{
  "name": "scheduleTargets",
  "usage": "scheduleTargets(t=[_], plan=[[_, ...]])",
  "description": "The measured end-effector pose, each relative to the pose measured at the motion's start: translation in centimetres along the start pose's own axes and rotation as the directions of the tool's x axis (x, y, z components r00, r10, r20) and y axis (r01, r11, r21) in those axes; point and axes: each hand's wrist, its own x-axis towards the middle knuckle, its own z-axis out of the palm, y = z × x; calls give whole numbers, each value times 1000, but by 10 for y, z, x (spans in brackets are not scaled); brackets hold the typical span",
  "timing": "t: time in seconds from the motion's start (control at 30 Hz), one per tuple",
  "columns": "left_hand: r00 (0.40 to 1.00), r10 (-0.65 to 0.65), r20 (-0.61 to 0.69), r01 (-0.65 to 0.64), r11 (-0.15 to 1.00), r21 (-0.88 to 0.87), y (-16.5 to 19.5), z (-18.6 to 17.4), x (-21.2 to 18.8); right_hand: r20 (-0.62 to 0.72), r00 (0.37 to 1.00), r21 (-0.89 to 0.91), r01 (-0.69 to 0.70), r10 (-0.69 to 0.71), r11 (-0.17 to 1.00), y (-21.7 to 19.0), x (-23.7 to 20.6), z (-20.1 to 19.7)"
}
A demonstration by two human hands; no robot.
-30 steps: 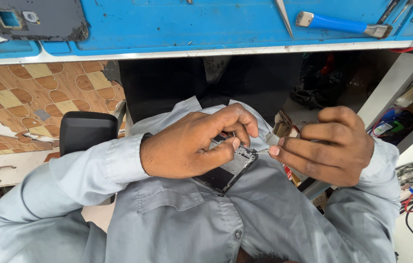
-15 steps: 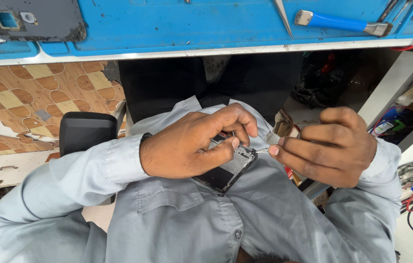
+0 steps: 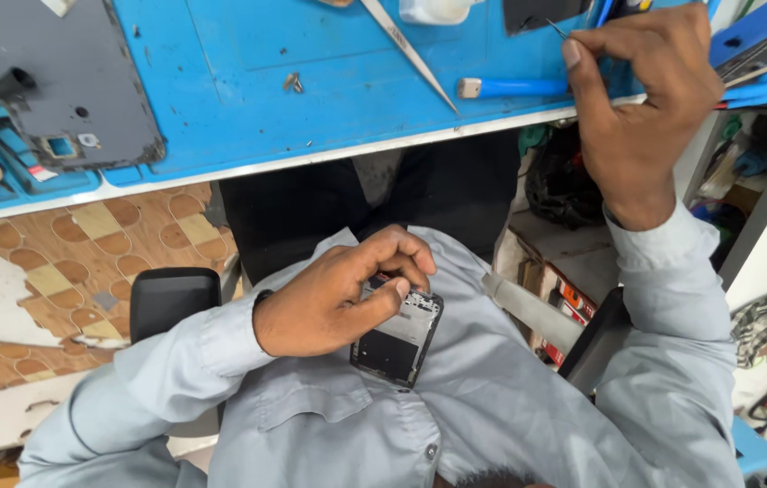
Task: The person holds a disassembled phone chassis and applies adhesive from a small bottle to the interior frame using a metal spatula. They spread the adhesive along the edges of the chassis while seated at a repair bench.
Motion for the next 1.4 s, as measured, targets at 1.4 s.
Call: scheduleTargets(t=[1.4], plan=[[997, 76, 11, -76, 997, 24, 2, 4, -1, 137, 850, 444, 406, -508, 799, -71, -35, -9]])
